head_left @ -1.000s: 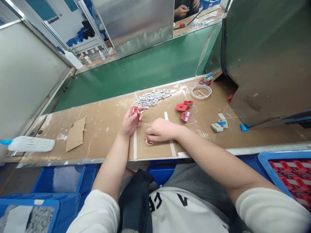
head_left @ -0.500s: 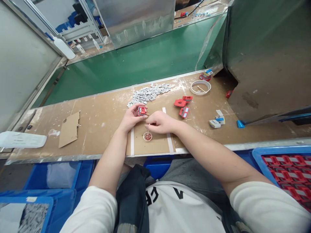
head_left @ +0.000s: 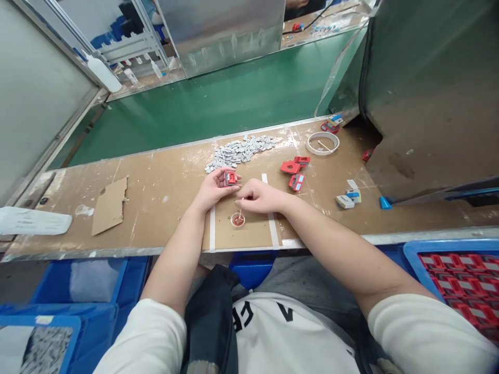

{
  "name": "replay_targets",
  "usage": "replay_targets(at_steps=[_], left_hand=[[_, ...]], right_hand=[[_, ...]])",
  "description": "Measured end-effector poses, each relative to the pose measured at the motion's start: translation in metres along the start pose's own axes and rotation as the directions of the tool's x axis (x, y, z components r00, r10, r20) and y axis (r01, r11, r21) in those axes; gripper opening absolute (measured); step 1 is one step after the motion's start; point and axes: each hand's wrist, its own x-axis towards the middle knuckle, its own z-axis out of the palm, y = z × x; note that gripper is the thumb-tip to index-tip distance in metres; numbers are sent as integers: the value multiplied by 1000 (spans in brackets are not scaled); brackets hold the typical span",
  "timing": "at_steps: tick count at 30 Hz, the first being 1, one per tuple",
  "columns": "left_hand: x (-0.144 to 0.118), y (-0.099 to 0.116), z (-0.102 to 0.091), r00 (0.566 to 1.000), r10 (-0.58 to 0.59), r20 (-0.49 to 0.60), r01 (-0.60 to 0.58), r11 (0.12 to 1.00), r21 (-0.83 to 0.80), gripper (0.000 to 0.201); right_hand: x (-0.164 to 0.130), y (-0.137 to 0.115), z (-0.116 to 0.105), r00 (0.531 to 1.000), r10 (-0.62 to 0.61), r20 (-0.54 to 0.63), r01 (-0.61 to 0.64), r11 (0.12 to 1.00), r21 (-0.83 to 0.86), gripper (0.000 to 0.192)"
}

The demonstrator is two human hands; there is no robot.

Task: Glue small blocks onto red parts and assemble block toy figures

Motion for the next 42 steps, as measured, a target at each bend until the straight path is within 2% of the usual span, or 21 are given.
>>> replay_targets(at_steps=[2,3,6,8,10,22,36,42], left_hand=[[1,-1,0,1000,-2,0,2,1000,11,69],[1,-2,0,1000,-5,-1,5,1000,17,69],[1,-4,1,1000,-18,2,18,999,35,69],[0,-4,1,1000,-25,12,25,999,40,68],[0,-4,2,999,-31,18,30,998,46,67],[0,-4,2,999,-41,32,37,994,99,69],[-1,0,4,999,-42,22,39,994,104,67],[-1,0,4,999,-33,13,31,994,109,67]], right_hand=[[1,2,-5,981,1,-196,15,997,78,44],[2,3,-7,953,5,-304,24,995,92,45],[5,7,-10,807,9,-590,28,998,54,47],[7,9,-10,742,16,-670,7,1000,31,46],[8,12,-10,727,33,-686,-21,999,26,46],[11,14,-5,759,60,-648,-80,997,-2,48],[10,16,-6,729,72,-680,-138,990,-43,44],[10,14,-5,748,75,-659,-129,991,-33,42]])
